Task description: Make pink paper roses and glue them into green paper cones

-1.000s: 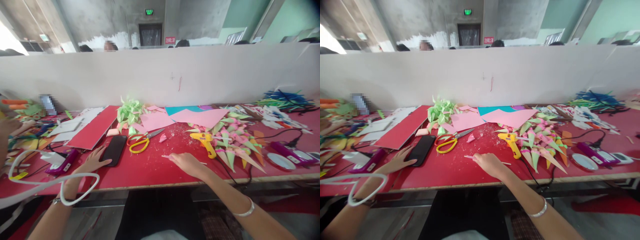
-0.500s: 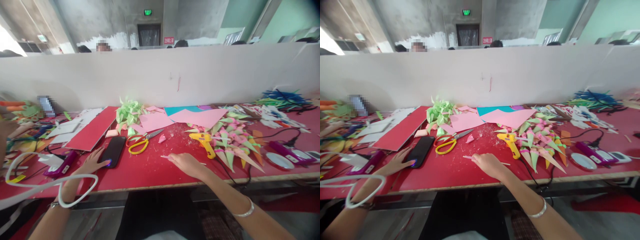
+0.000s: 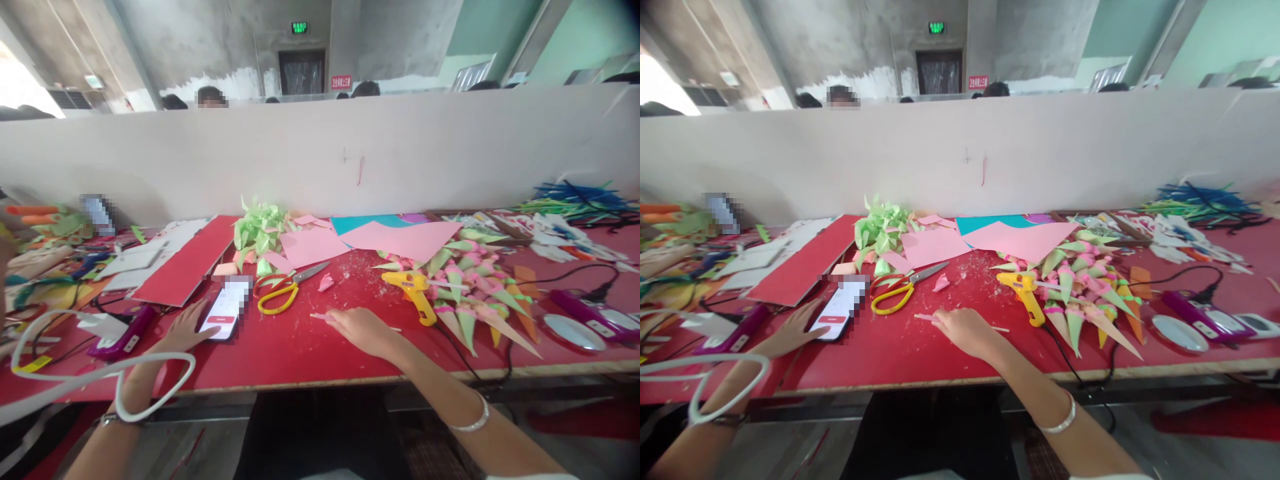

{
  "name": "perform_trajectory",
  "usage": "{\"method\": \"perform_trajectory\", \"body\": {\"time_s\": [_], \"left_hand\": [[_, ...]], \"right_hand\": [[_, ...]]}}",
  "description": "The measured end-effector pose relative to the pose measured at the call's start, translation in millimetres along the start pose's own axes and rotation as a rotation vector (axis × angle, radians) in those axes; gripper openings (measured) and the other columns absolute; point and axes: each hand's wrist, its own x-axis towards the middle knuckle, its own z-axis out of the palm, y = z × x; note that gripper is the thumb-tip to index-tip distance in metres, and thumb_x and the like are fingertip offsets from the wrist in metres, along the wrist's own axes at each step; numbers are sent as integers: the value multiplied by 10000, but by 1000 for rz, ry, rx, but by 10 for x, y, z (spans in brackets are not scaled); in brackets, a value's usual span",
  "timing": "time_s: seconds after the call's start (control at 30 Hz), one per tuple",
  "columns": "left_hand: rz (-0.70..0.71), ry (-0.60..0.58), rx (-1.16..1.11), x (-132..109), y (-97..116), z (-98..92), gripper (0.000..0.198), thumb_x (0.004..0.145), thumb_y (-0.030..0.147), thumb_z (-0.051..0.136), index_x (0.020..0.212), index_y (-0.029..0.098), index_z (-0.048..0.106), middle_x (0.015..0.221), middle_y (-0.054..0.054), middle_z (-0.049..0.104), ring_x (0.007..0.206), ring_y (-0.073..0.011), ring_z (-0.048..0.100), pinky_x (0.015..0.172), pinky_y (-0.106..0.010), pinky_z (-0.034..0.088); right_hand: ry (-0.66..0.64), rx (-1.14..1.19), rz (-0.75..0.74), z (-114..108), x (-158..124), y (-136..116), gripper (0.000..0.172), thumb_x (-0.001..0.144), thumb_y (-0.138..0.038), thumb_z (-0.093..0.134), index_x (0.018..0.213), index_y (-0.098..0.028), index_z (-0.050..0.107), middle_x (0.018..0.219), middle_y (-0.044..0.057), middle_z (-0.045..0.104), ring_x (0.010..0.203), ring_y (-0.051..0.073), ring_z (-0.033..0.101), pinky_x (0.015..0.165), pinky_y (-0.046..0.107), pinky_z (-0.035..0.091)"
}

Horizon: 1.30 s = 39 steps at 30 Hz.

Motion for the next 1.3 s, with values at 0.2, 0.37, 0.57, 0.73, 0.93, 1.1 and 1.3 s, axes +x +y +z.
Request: {"method": "perform_trajectory", "body": {"time_s": [0.2,0.37,0.57,0.73,0.93,1.1,1.3], "left_hand": [[-26,-61,-5,9,29,6,911,630,642,405,1347,103,242,1397,-137,288,1274,-315,257,1021,-440,240],[1,-44,-5,1,-8,17,890,632,617,433,1342,108,260,1391,-136,299,1266,-320,268,1018,-443,248],[54,-27,-53,-1,-42,23,885,602,652,455,1313,143,320,1397,-117,295,1271,-310,262,1024,-435,241],[-50,30,-98,62,99,68,768,670,656,348,1217,127,449,1331,-125,394,1222,-290,352,1017,-412,267],[-138,103,-93,14,328,40,773,625,627,422,1212,124,442,1313,-122,404,1213,-299,358,1018,-392,266],[-123,105,-198,-122,514,21,885,638,635,424,1329,117,228,1346,-155,354,1222,-321,343,990,-427,290],[-131,216,-112,-340,682,105,953,633,574,503,1359,106,99,1341,-197,340,1191,-371,366,945,-477,326]], "right_hand": [[21,45,10,23,-20,29,367,917,-336,269,1146,-230,536,882,64,677,796,180,632,654,238,419],[44,45,12,25,-19,46,370,915,-337,273,1121,-216,555,874,69,679,799,186,632,659,243,423],[39,61,3,13,-17,18,363,915,-330,278,1146,-229,539,874,63,679,774,178,633,642,235,414],[41,70,16,43,-8,6,360,913,-338,280,1129,-228,547,863,60,679,759,177,634,628,231,405],[67,66,48,80,-40,59,360,913,-345,268,1046,-220,579,847,57,682,772,180,639,638,233,416],[97,28,133,138,-122,127,340,911,-321,272,1047,-213,565,859,67,684,782,189,646,651,248,435],[63,-50,215,259,-209,142,314,908,-285,289,1021,-202,569,820,71,691,753,196,657,626,249,452]]}}
